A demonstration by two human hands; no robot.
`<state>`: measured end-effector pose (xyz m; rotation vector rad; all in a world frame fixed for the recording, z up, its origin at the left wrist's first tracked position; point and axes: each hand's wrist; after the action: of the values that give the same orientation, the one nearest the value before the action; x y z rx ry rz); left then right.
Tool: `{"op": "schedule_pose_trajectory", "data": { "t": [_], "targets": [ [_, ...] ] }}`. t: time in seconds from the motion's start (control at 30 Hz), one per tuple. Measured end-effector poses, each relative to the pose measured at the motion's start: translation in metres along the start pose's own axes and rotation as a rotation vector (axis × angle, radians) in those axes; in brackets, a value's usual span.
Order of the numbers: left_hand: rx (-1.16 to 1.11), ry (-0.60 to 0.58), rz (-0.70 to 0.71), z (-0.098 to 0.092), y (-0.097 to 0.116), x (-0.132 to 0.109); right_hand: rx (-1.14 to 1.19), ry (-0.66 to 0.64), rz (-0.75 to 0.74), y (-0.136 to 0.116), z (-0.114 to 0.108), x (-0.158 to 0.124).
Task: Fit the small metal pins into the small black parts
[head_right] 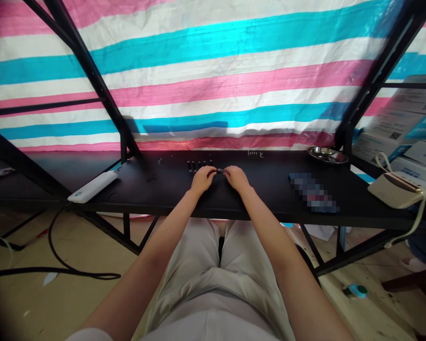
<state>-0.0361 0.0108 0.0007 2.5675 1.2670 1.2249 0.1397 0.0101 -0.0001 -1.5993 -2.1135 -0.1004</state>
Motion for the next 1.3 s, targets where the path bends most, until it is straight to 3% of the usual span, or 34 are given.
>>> {"op": "schedule_pose_trajectory", "data": {
  "t": [0.2, 0.43, 0.53, 0.63, 0.77, 0.97, 1.3],
  "targets": [
    [-0.037, -0.05, 0.037, 0.003, -0.002, 0.0, 0.17, 0.04, -0.183, 0.004, 0.014, 0.004],
    [-0.125, -0.045, 0.043, 0.005, 0.0, 0.0, 0.23, 0.061, -0.195, 0.003, 0.017, 0.004],
    [-0.156, -0.019, 0.019, 0.004, 0.001, -0.001, 0.259, 0.108, -0.044, 0.011, 0.016, 0.007],
    [-0.139, -0.007, 0.011, 0.002, 0.003, -0.001, 0.289, 0.179, 0.264, 0.031, 0.013, 0.016],
    [-0.108, 0.001, 0.02, 0.0, 0.003, -0.001, 0.296, 0.159, 0.531, 0.066, 0.007, 0.031],
    [-0.087, 0.001, 0.033, -0.001, 0.002, -0.001, 0.241, 0.066, 0.626, 0.097, 0.008, 0.043],
    [-0.071, -0.012, 0.021, -0.001, 0.002, -0.002, 0.13, -0.019, 0.605, 0.106, 0.014, 0.056]
  ]
}}
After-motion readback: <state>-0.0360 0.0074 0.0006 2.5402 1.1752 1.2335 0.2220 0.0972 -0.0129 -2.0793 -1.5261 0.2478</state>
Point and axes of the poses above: each hand's wrist, its own x-axis towards the middle knuckle, its own z-axis out of the palm, y = z × x, and after that the axes turned 4 degrees about z, right-handed
